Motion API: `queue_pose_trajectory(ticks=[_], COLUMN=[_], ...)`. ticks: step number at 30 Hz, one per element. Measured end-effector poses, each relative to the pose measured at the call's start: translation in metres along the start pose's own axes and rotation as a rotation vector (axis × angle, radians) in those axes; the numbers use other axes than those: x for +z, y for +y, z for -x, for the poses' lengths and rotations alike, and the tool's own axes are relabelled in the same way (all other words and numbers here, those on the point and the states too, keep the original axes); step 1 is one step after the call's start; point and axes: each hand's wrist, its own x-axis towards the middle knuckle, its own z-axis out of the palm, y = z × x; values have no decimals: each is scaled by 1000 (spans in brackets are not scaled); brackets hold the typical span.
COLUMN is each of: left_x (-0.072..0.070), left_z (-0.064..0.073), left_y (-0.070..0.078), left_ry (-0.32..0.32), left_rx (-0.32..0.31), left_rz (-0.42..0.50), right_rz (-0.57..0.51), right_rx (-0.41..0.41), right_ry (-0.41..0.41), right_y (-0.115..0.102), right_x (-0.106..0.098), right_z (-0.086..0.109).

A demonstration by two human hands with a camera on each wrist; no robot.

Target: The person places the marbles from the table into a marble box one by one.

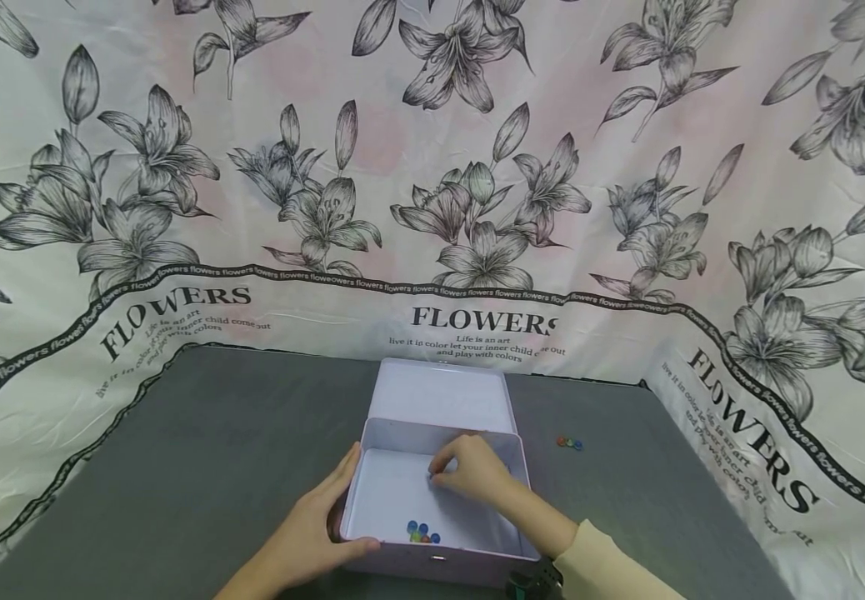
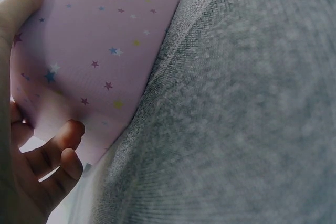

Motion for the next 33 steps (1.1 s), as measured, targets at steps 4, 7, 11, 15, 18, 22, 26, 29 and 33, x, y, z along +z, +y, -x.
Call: queue_pose_trajectory(ticks=[4,7,11,15,18,22,26,29,33], left_x=[-1,-2,0,1,1,1,0,1,0], left_z=[0,0,0,0,0,-1,-1,-2,-2], left_y=[0,1,0,-2,-2,-2,0,0,0], left_ry=[-5,-8,-9,-4,-5,-31,-49,-52,-56], left_rx=[-7,-17,-24,-7,-7,-48,-78,-73,-62], left_rz=[-2,12,28,23,24,54,78,74,67], right_rz=[-1,-16,-52,-116,-183,-307,-400,-446,-497], right_rx=[10,11,20,51,75,109,142,169,184], right_ry=[-21,-14,21,59,99,178,261,312,360], right_y=[-1,-2,-2,-3,-4,-5,-6,-5,-3], right_x=[0,0,-3,-6,-8,-14,-21,-25,-28], right_z=[0,0,0,1,2,4,6,10,16])
